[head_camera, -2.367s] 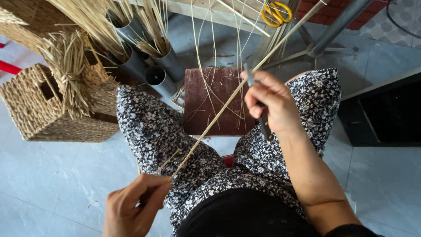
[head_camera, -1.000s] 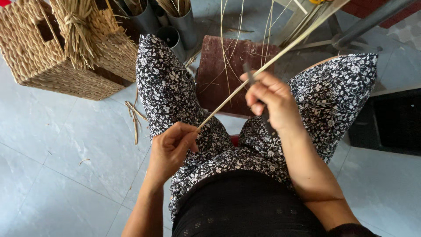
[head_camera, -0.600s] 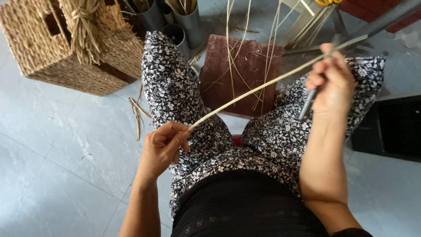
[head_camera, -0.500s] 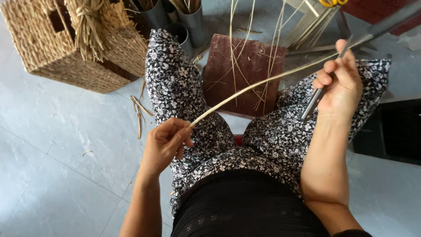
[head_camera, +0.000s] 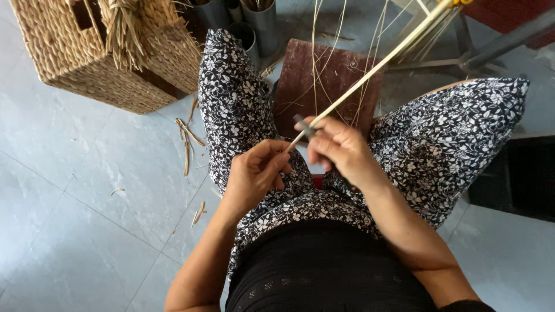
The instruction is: The person sits on the floor and splits thin bamboo strips with a small knife, drawing each strip against the blade to shave and separate it into narrower strands. They set finished strands aside and take new strips from the bundle beside them, repeating the splitting across the episode.
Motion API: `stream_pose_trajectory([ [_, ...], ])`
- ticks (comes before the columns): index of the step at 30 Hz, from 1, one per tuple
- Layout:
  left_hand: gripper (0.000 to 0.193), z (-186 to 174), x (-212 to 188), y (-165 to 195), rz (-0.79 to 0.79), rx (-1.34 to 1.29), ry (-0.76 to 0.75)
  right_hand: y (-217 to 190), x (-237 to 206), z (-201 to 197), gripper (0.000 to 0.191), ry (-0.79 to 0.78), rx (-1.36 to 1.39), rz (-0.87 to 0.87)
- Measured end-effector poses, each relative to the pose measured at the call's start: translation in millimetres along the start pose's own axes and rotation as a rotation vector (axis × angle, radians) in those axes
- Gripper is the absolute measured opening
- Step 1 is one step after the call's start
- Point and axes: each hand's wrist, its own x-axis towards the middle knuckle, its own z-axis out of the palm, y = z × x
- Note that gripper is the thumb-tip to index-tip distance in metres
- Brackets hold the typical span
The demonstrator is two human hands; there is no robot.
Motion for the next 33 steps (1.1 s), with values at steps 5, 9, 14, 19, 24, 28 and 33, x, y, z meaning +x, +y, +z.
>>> stream_pose_trajectory([
  [5, 0.016, -1, -7, 6, -0.099, 0.118, 0.015, 0, -4, -13, 0.029, 0.146, -0.014, 0.052],
  [9, 0.016, -3, -13, 9, -0.079, 0.180, 0.046, -2, -1, -22, 0.025, 0.225, -0.033, 0.000],
  [14, 0.013, -15, -18, 4, 0.036, 0.212, 0.036, -10, -6, -49, 0.023, 0.394, 0.029, -0.016],
  [19, 0.016, -34, -22, -7, -0.123, 0.218, 0.022, -17, -19, -81, 0.024, 0.554, 0.107, -0.056],
  [24, 0.015, -56, -27, -15, -0.095, 0.251, 0.049, -22, -31, -111, 0.024, 0.641, 0.169, -0.165],
  [28, 0.016, -63, -27, -18, -0.106, 0.200, 0.043, -33, -33, -115, 0.030, 0.699, 0.162, -0.258],
  [33, 0.017, -42, -12, -20, -0.116, 0.045, 0.030, -33, -28, -65, 0.046, 0.543, -0.008, -0.131],
])
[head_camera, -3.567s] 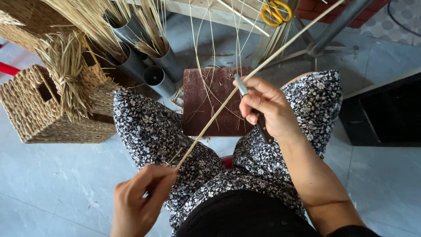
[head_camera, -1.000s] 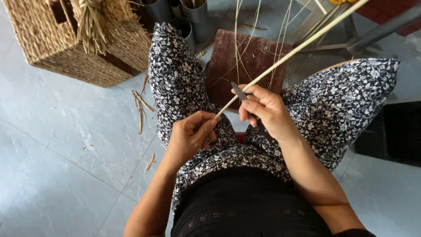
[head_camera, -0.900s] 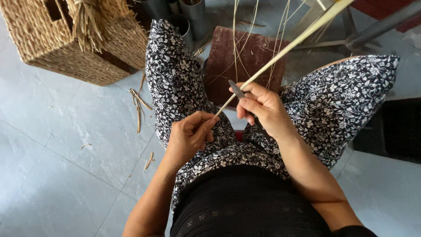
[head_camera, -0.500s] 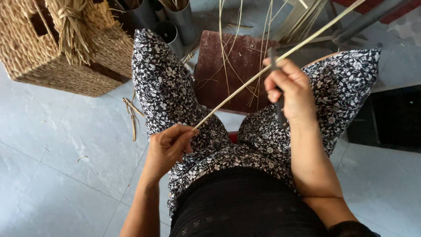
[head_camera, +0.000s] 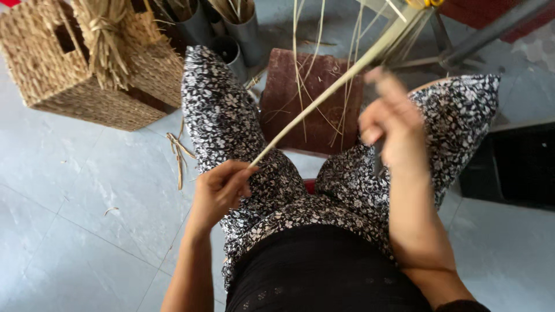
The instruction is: The person sits on the floor and splits thin bamboo strips with a small knife, drawing each strip against the blade to shave and separate it into narrower strands. They set finished strands aside and take new strips from the bundle beside them, repeating the splitting across the episode.
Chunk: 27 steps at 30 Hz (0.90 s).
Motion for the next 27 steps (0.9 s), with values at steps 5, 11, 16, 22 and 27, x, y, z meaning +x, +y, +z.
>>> stream_pose_trajectory([
  [5, 0.016, 34, 13, 6, 0.077, 0.040, -0.028, 24, -19, 52, 0.043, -0.424, -0.092, 0.141],
  [11, 0.016, 32, 7, 11, 0.090, 0.082, -0.053, 43, -2, 32, 0.035, -0.279, -0.039, 0.140],
  [16, 0.018, 3, -4, 22, 0.117, 0.176, -0.071, 46, 19, -9, 0.032, -0.060, 0.055, 0.078],
  [22, 0.019, -35, -6, 15, 0.074, 0.005, -0.025, 38, 29, -35, 0.036, 0.076, 0.138, 0.017],
  [27, 0.014, -65, 4, 2, 0.509, -0.605, 0.245, 27, 18, -30, 0.038, -0.006, 0.119, 0.016],
])
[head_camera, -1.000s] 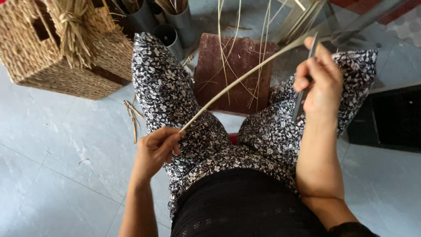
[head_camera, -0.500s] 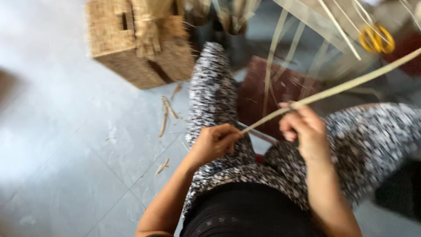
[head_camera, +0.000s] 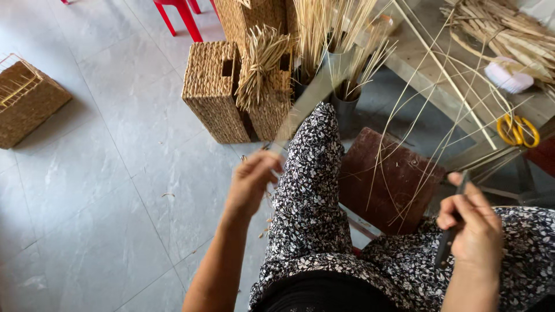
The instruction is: The person sits on the floor and splits thin bamboo strips with a small knife, drawing each strip against the blade to shave and separate it into narrower strands. They set finished strands aside and take new strips from the bundle beside them, repeating the splitting across the episode.
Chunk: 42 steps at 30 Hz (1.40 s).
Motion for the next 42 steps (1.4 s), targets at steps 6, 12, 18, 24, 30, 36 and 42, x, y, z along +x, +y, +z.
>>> stream_pose_trajectory([
  [6, 0.017, -1, 13, 39, 0.345, -0.565, 0.249, -3, -22, 39, 0.035, -0.245, -0.122, 0.106],
  [12, 0.024, 30, 7, 57, 0.527, -0.659, 0.198, 0, -53, 75, 0.035, -0.628, -0.299, 0.176],
  [18, 0.012, 84, 2, -9, 0.170, -0.448, 0.197, -6, -69, 106, 0.058, -0.659, -0.438, 0.225],
  [24, 0.007, 118, -26, -72, -0.143, -0.464, 0.062, -4, -68, 117, 0.054, -0.448, -0.423, 0.000],
  [30, 0.019, 123, -31, -78, -0.370, -0.304, -0.114, 3, -53, 103, 0.034, -0.335, -0.236, -0.006],
  [36, 0.020, 118, -32, -36, 0.551, 0.802, -0.029, -4, -42, 94, 0.040, -0.268, -0.152, 0.107],
  [42, 0.018, 104, -15, -13, 0.469, 0.881, -0.212, -4, -46, 90, 0.043, -0.382, -0.093, 0.050],
])
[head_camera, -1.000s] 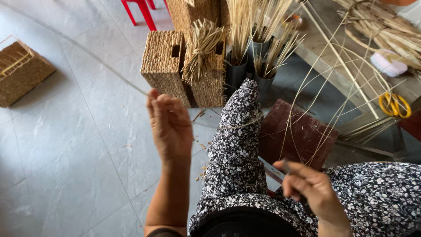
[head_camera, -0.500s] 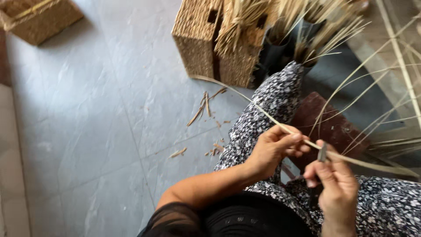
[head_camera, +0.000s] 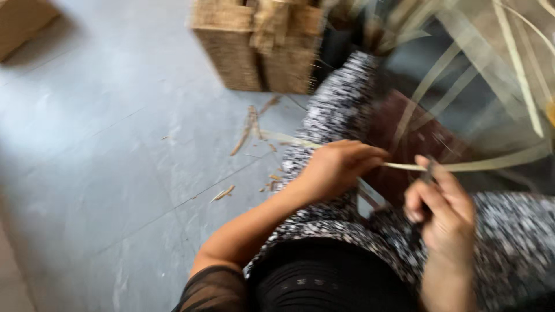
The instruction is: The person sits on the floor and splits thin bamboo strips with a small knife, drawing each strip against the blade to shave and separate it into narrower strands. They set finished strands aside and take new strips from the bundle beside them, repeating the splitting across the episode.
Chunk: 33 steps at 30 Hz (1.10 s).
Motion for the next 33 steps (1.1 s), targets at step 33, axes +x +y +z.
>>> stream_pose_trajectory([
  [33, 0.015, -35, -27, -8, -0.661, -0.208, -0.407, 8, 16, -56, 0.036, 0.356, -0.099, -0.030],
])
